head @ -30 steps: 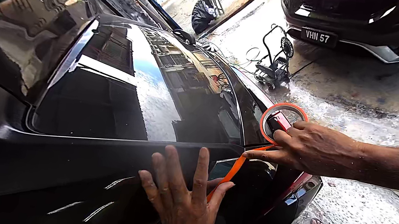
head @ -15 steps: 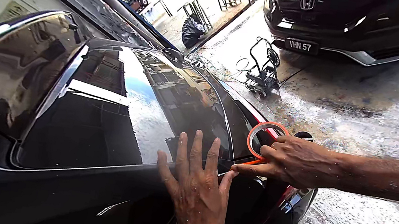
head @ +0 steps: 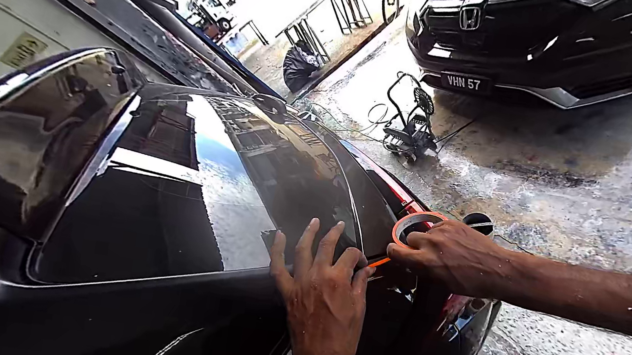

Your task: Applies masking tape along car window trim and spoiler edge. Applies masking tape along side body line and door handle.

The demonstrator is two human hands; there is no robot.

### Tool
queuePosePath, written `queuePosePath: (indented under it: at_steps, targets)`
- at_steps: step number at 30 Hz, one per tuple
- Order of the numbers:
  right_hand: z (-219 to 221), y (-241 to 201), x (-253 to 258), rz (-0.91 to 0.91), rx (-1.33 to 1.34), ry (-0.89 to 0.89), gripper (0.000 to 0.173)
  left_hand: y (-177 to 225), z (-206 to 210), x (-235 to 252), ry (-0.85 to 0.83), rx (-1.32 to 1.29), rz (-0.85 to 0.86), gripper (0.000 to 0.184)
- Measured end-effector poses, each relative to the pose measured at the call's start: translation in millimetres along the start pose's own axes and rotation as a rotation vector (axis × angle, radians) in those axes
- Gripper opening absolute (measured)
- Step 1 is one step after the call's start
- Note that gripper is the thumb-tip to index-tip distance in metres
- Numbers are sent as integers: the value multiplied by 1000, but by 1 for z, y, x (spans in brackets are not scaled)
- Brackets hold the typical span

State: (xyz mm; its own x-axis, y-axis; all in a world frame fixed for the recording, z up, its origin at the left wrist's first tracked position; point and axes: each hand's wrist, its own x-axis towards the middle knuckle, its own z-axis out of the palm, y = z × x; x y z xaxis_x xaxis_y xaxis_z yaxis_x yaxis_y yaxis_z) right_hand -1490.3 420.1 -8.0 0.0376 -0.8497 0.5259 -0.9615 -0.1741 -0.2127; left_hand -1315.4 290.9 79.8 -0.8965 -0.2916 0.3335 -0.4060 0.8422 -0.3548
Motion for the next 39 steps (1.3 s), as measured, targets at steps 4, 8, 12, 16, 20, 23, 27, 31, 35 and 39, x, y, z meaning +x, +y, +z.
queuePosePath:
  at_steps: [4,8,12,16,20,23,27,31,35,39]
  targets:
    - [2,2,0,36,10,32,11,0,3,2,15,-21,7,17]
    - [9,-1,2,24,38,158,15,1,5,3,34,-44,2,14]
    - [20,-10,3,32,56,326,17,5,6,3,27,-44,-28,12]
    - [-34,-2,-10,240,85,680,25,6,7,3,8,-37,-38,14]
    - [-102,11,-46,425,-9,975,25,3,3,2,-5,-22,-11,17]
    - [-92,6,-76,557,-63,903,24,2,-2,7,-40,-33,4,41]
    - [-31,-14,-116,735,0,661,24,1,-16,29,-246,-135,29,45]
    - [18,-37,-150,832,73,583,26,-2,-25,69,-705,-227,-25,42]
    - [45,-51,-170,881,105,517,27,-2,-18,89,-805,-200,-8,20]
    - [56,-52,-186,864,111,439,25,-2,-15,94,-824,-168,-12,17]
